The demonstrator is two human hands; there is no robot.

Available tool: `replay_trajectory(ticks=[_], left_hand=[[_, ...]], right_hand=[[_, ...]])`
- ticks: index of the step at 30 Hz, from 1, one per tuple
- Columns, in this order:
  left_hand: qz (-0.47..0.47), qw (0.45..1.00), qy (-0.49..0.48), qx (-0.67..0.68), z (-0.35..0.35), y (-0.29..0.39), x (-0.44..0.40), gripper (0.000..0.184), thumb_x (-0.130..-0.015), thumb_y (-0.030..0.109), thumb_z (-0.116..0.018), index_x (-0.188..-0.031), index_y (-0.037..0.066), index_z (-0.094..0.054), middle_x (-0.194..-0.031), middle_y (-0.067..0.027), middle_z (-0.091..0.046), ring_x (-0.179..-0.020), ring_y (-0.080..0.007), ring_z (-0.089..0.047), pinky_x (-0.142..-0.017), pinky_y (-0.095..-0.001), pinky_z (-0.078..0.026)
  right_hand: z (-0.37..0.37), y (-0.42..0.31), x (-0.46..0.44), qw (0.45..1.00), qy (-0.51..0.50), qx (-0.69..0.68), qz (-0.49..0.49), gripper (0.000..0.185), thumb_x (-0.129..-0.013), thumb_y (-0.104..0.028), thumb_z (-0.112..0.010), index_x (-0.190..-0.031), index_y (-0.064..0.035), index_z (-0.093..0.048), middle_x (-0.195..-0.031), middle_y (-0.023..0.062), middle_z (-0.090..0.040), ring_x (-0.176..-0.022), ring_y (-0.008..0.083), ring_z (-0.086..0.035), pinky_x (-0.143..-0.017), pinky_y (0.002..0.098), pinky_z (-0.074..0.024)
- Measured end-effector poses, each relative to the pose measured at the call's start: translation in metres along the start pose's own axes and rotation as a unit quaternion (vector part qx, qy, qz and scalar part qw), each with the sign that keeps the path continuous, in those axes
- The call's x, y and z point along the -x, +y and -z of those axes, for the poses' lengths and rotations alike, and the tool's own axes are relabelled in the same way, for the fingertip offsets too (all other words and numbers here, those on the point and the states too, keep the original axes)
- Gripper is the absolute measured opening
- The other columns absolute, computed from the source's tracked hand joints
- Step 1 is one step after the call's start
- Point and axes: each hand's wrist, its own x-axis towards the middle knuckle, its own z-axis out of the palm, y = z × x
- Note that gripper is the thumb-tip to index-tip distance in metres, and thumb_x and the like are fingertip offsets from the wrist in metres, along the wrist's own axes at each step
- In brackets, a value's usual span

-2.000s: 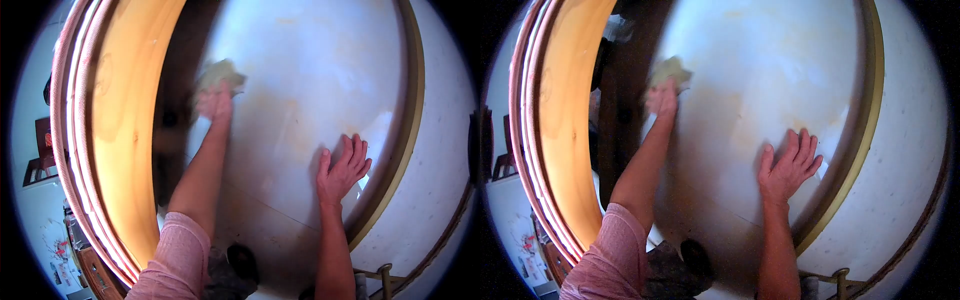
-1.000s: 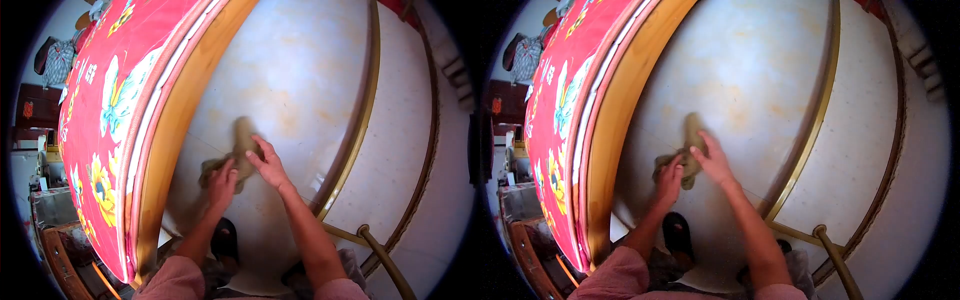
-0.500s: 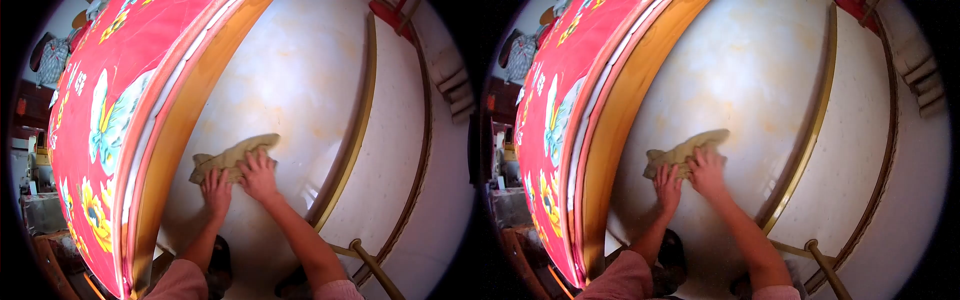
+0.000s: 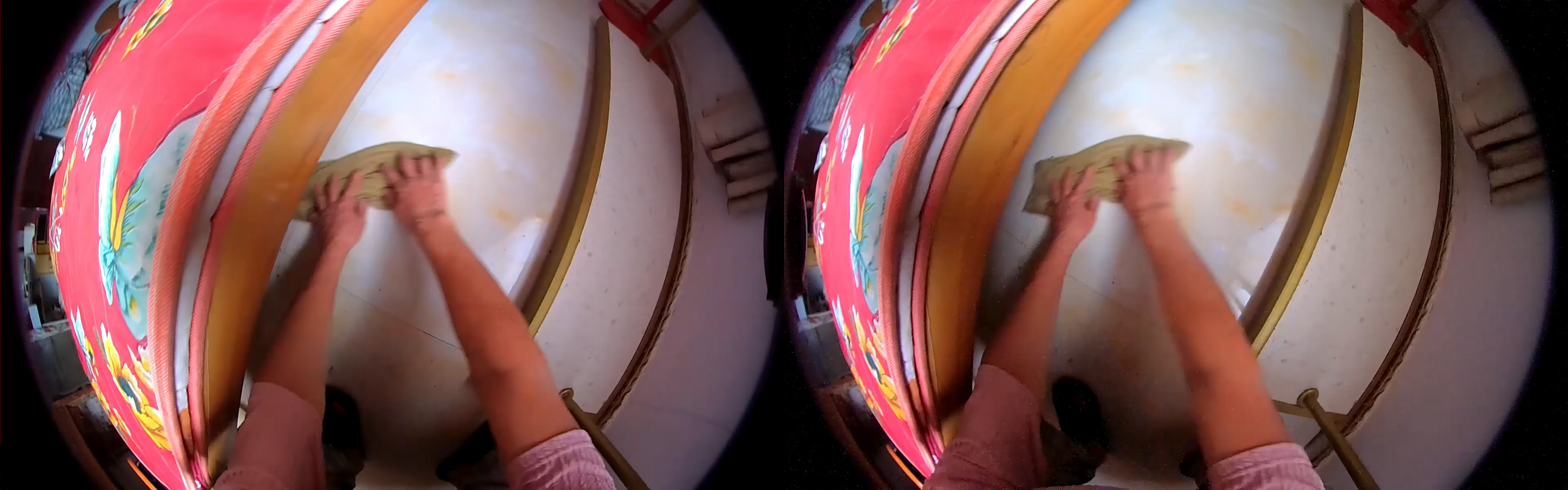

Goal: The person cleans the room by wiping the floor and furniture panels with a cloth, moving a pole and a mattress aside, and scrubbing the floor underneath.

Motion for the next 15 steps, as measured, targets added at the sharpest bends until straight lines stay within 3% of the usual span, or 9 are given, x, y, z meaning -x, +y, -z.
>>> replay_trajectory(ticks=[4, 7, 9, 11, 15], left_hand=[[-0.151, 0.988, 0.023, -0.008, -0.010, 0.068, 0.021, 0.057, -0.088, 0.023, -0.064, -0.141, 0.032, -0.044, -0.148, -0.0090, -0.038, -0.135, -0.0390, -0.031, -0.102, -0.0598, -0.033], [-0.236, 0.971, 0.049, 0.005, -0.017, 0.083, 0.058, 0.052, -0.080, 0.015, -0.067, -0.130, 0.024, -0.057, -0.134, -0.0064, -0.048, -0.124, -0.0326, -0.040, -0.098, -0.0496, -0.034], [-0.282, 0.958, 0.020, 0.045, -0.012, 0.073, 0.092, 0.052, -0.077, 0.014, -0.069, -0.127, 0.022, -0.059, -0.129, -0.0058, -0.051, -0.120, -0.0309, -0.042, -0.096, -0.0463, -0.035], [-0.313, 0.948, -0.002, 0.057, -0.007, 0.054, 0.126, 0.053, -0.074, 0.012, -0.070, -0.125, 0.019, -0.060, -0.124, -0.0049, -0.054, -0.116, -0.0292, -0.044, -0.093, -0.0434, -0.035], [-0.342, 0.939, -0.022, 0.038, -0.011, -0.020, 0.198, 0.052, -0.071, 0.012, -0.070, -0.122, 0.015, -0.060, -0.117, -0.0061, -0.055, -0.112, -0.0297, -0.046, -0.093, -0.0436, -0.035]], right_hand=[[0.001, 0.066, 0.066, 0.991, 0.095, -0.052, -0.080, 0.046, -0.088, -0.039, -0.058, -0.132, -0.0264, -0.054, -0.126, 0.0082, -0.052, -0.116, 0.0315, -0.047, -0.105, 0.0527, -0.0321], [0.004, 0.061, 0.130, 0.975, 0.097, -0.092, -0.178, 0.045, -0.085, -0.036, -0.061, -0.129, -0.0251, -0.056, -0.121, 0.0101, -0.054, -0.111, 0.0321, -0.050, -0.096, 0.0513, -0.0366], [0.005, 0.039, 0.172, 0.963, 0.104, -0.103, -0.225, 0.045, -0.084, -0.034, -0.061, -0.127, -0.0232, -0.057, -0.117, 0.0128, -0.056, -0.108, 0.0329, -0.051, -0.096, 0.0517, -0.0353], [0.004, 0.008, 0.210, 0.957, 0.091, -0.130, -0.241, 0.044, -0.083, -0.031, -0.060, -0.126, -0.0192, -0.058, -0.116, 0.0156, -0.055, -0.108, 0.0340, -0.051, -0.096, 0.0579, -0.0307], [-0.001, -0.074, 0.275, 0.959, 0.054, -0.163, -0.225, 0.047, -0.081, -0.030, -0.063, -0.126, -0.0154, -0.056, -0.114, 0.0171, -0.054, -0.107, 0.0349, -0.050, -0.094, 0.0554, -0.0328]])
